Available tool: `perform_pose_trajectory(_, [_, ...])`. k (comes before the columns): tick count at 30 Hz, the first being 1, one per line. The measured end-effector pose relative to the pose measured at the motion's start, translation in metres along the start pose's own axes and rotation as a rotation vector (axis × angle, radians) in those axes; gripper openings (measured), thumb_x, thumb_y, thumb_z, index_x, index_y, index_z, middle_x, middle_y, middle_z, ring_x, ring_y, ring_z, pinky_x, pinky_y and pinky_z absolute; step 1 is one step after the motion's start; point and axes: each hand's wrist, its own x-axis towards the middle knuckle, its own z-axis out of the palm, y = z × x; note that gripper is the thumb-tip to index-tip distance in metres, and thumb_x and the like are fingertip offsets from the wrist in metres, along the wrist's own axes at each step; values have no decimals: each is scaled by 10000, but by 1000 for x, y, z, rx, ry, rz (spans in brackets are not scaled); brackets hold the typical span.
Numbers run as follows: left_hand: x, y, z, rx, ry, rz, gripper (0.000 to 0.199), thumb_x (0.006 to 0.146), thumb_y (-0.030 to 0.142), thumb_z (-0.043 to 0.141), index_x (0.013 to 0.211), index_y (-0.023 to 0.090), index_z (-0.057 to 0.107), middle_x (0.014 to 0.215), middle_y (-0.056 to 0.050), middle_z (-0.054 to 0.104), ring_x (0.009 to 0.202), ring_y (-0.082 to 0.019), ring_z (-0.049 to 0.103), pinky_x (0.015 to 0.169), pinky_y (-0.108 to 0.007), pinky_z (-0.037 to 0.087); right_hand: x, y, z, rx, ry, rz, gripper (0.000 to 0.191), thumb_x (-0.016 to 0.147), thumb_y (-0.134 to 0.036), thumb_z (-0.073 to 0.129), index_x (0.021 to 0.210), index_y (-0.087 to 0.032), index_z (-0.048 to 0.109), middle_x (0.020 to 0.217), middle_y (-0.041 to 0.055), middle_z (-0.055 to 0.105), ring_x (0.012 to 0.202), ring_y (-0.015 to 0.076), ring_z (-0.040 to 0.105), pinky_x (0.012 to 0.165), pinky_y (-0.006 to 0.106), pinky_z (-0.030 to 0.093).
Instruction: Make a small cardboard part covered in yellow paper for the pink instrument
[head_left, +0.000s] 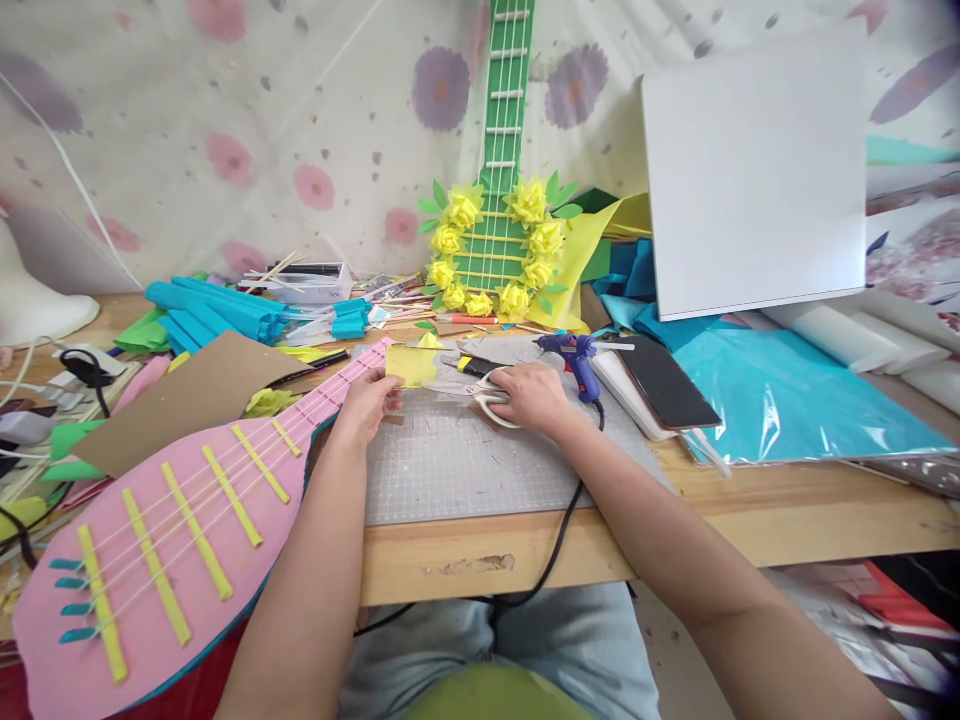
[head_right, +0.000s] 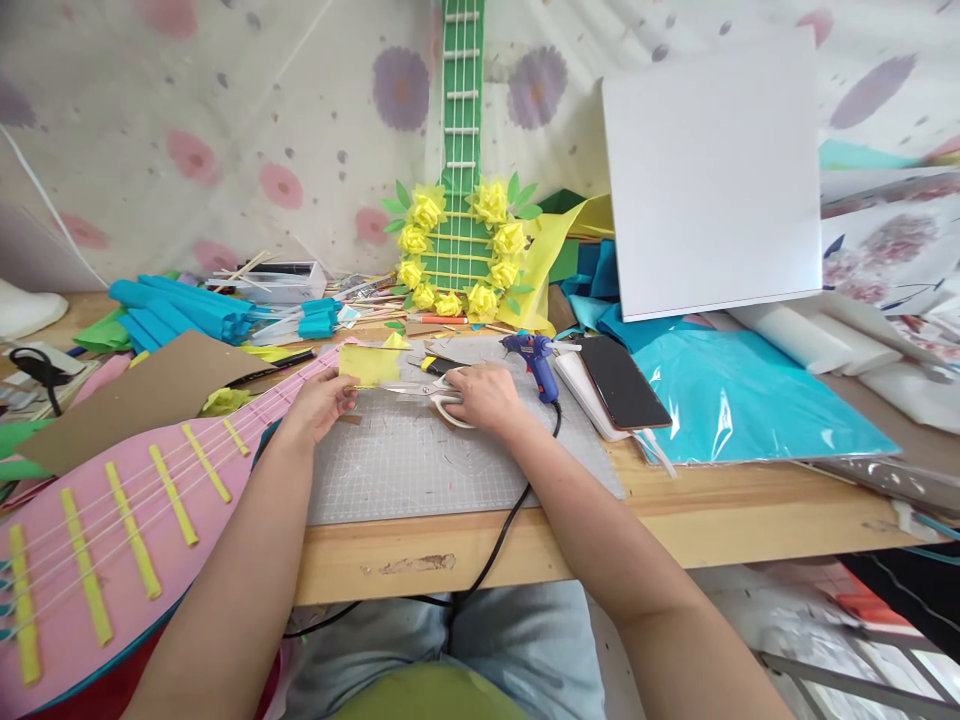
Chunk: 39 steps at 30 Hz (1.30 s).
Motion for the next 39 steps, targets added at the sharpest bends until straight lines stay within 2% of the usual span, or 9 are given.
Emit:
perform_pose_trajectory(10, [1,-1,-1,-19,-74,-45,204,470,118,667,640,129,554,588,29,553,444,-36,469,374,-135,391,1,0,-1,2,-31,-27,339,802,-491,454,850,-199,619,829,66,679,765,199,588,582,281,240])
perform_pose_trajectory(19, [1,-2,-2,-27,-83,-48,172,507,104,661,649,125,565,585,27,552,435,-34,470,377,-134,400,1,6,-1,13,-64,-78,325,798,-479,461,822,-199,623,814,62,679,739,177,586,562,277,207])
perform_pose_trajectory(39, [-1,1,1,-94,-125,-86,110,539,49,622,614,117,578,520,30,528,424,-44,467,424,-172,492,2,7,-1,22,-114,-65,366,797,-497,435,797,-195,642,761,73,679,684,171,574,543,269,184])
